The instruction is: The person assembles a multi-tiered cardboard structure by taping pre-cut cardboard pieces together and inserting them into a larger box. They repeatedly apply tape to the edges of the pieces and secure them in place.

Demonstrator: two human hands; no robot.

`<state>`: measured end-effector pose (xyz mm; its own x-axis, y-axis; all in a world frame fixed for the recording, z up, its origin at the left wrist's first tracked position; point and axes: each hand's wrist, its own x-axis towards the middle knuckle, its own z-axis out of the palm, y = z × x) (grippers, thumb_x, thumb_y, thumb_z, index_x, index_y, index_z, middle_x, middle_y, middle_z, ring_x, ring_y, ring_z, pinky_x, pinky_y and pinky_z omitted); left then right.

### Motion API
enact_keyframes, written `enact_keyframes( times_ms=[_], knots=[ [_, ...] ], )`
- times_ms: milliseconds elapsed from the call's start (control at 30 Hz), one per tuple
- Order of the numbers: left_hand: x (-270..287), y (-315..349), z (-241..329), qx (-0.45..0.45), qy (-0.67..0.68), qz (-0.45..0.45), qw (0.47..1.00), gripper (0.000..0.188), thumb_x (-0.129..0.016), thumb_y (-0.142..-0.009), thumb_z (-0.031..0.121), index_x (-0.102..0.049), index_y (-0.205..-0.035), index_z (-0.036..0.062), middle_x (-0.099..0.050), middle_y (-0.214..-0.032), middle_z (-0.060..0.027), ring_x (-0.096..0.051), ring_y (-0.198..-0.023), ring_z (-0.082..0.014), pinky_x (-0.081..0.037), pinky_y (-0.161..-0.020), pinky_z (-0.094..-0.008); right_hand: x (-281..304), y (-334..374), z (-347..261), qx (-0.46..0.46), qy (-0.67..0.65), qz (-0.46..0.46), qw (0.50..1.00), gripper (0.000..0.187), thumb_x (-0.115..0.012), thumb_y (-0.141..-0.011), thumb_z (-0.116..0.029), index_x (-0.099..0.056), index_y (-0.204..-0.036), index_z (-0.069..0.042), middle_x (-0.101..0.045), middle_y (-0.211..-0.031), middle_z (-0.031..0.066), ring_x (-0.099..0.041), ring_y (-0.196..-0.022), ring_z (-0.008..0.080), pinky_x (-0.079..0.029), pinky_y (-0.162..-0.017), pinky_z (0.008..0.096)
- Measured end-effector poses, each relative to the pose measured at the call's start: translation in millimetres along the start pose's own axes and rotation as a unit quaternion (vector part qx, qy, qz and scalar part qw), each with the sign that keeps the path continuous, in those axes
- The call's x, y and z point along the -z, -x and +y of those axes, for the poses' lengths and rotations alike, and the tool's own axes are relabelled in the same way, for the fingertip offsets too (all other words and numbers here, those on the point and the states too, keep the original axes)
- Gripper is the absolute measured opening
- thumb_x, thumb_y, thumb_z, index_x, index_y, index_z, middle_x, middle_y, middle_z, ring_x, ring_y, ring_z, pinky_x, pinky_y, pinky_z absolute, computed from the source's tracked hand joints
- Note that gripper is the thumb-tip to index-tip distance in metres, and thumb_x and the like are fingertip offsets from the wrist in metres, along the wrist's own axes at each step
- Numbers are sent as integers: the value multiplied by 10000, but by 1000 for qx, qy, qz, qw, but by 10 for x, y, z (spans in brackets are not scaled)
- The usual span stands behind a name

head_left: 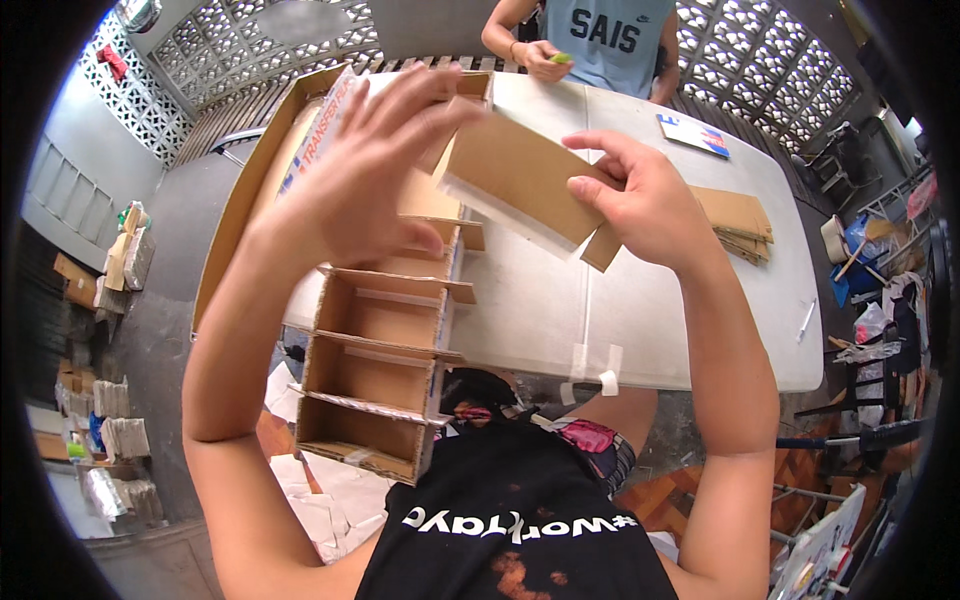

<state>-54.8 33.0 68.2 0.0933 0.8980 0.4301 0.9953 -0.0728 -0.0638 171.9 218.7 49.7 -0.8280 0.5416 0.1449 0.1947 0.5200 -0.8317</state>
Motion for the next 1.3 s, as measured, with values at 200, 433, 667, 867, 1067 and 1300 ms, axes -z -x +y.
enact_keyframes(
  times_ms=[200, 433, 667, 867, 1067, 1300],
  knots=[
    [-183, 335, -281, -33, 48, 12, 998, 628, -944, -614, 243, -607, -1132, 130, -450, -1560, -107, -381, -1463, -369, -320, -1201, -522, -403, -315, -102, -9, -15, -119, 993, 382, -717, -929, -145, -630, -1265, 14, -698, -950, 44, -619, -859, 85, -512, -780, 262],
    [-180, 488, -465, 32, 199, -63, 978, 439, -908, -690, 138, -576, -971, 73, -587, -1396, -129, -583, -1231, -372, -487, -988, -433, -669, -353, -113, 178, 170, -129, 960, 783, -892, -759, -245, -502, -1388, 11, -713, -1018, 166, -690, -940, 215, -533, -863, 320],
    [-307, 472, -643, 91, 183, -3, 979, 706, -933, -653, 159, -544, -1238, 83, -601, -1337, -132, -581, -1219, -382, -453, -1054, -428, -731, -575, -213, 132, 150, -142, 970, 715, -868, -750, -140, -512, -1360, -27, -705, -784, 122, -699, -705, 236, -544, -696, 354],
    [-522, 132, -1152, 47, 29, 34, 998, 704, -947, -640, 344, -631, -1211, 78, -631, -1189, -94, -627, -1129, -321, -507, -964, -447, -773, -1120, -95, 249, 290, -40, 923, 701, -850, -751, -121, -527, -1371, -81, -716, -995, 170, -701, -917, 305, -550, -838, 410],
    [-726, -41, -1392, 111, 16, -58, 992, 668, -933, -665, 349, -635, -1185, 54, -676, -1121, -135, -647, -1100, -336, -524, -939, -446, -1013, -1431, -52, 184, 343, -65, 919, 681, -829, -768, -137, -529, -1379, -106, -675, -1212, 178, -645, -1138, 354, -525, -982, 428],
    [-774, 11, -1417, 135, 36, -126, 982, 645, -905, -701, 351, -627, -1179, 19, -678, -1176, -174, -621, -1164, -364, -506, -977, -457, -1141, -1432, 45, 165, 374, -77, 909, 662, -798, -815, -184, -514, -1412, -175, -667, -1230, 153, -651, -1162, 320, -541, -976, 424]
  ],
)
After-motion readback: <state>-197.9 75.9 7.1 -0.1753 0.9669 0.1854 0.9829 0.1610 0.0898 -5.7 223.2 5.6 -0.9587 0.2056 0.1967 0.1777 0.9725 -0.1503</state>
